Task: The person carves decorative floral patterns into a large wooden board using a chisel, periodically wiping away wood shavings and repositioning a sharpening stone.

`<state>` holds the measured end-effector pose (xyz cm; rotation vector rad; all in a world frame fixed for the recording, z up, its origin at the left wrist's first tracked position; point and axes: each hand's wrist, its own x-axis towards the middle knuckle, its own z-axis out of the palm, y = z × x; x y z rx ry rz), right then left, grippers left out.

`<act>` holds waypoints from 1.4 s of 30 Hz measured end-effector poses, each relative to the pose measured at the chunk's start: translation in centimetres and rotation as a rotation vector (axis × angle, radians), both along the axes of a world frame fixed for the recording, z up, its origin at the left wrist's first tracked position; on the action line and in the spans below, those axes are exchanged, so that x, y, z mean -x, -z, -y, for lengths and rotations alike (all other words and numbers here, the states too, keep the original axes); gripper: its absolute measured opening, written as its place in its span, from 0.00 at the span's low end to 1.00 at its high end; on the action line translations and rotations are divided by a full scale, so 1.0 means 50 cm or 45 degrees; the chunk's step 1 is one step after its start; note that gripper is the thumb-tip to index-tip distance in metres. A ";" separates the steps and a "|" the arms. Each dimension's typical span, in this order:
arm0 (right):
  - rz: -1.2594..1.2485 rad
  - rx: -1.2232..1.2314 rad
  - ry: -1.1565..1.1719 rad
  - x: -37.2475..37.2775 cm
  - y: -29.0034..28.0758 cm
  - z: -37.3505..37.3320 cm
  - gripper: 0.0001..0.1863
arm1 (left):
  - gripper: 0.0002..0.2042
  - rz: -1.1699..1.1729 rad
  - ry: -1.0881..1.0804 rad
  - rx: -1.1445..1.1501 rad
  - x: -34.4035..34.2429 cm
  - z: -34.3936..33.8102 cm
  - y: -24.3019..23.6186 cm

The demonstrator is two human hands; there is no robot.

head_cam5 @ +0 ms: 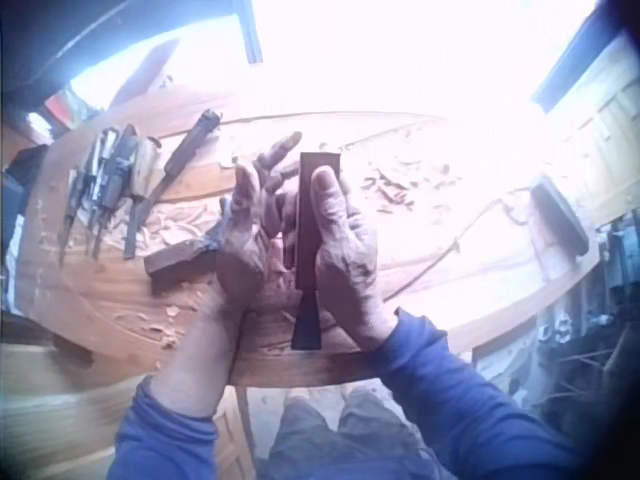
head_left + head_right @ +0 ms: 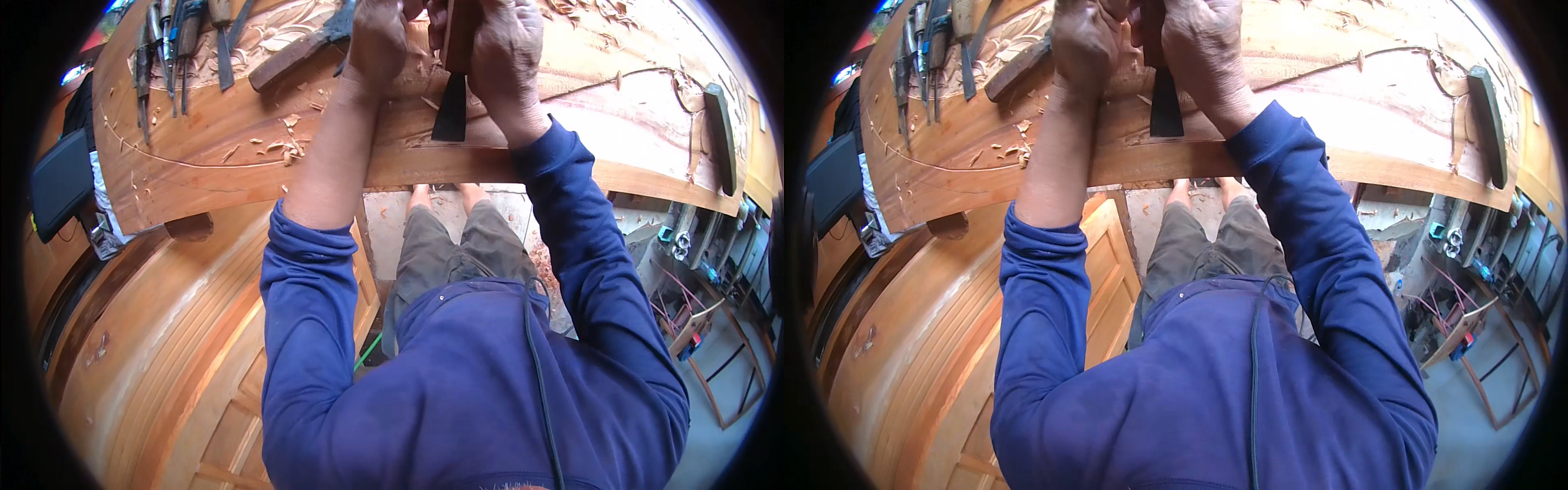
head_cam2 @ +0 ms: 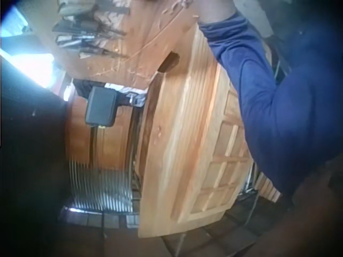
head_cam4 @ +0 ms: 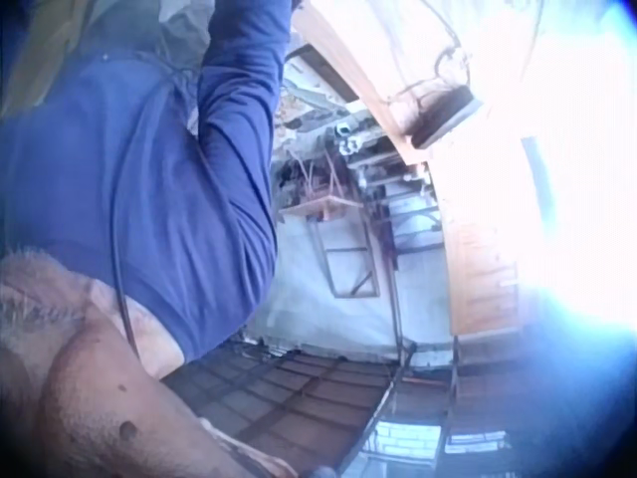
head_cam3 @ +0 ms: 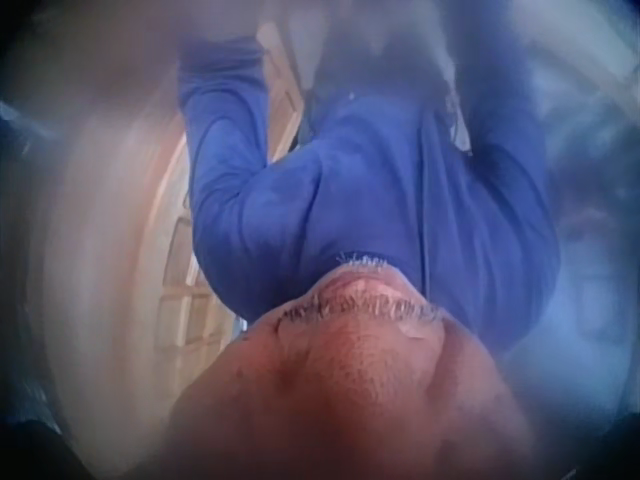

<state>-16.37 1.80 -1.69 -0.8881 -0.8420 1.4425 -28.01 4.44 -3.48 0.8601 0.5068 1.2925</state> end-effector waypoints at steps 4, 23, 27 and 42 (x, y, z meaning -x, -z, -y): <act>0.095 -0.068 0.024 0.009 -0.002 -0.004 0.27 | 0.37 -0.136 -0.032 -0.204 0.003 -0.013 0.005; 0.112 0.368 0.013 0.071 -0.027 -0.003 0.17 | 0.12 -0.879 -0.829 -0.642 0.044 -0.082 0.111; 0.026 0.140 0.045 0.068 0.045 -0.017 0.18 | 0.11 -1.168 -0.871 -1.051 0.074 -0.098 0.097; -1.312 0.616 -0.431 -0.017 0.062 -0.038 0.30 | 0.18 -0.424 -0.420 -0.266 0.048 -0.065 0.045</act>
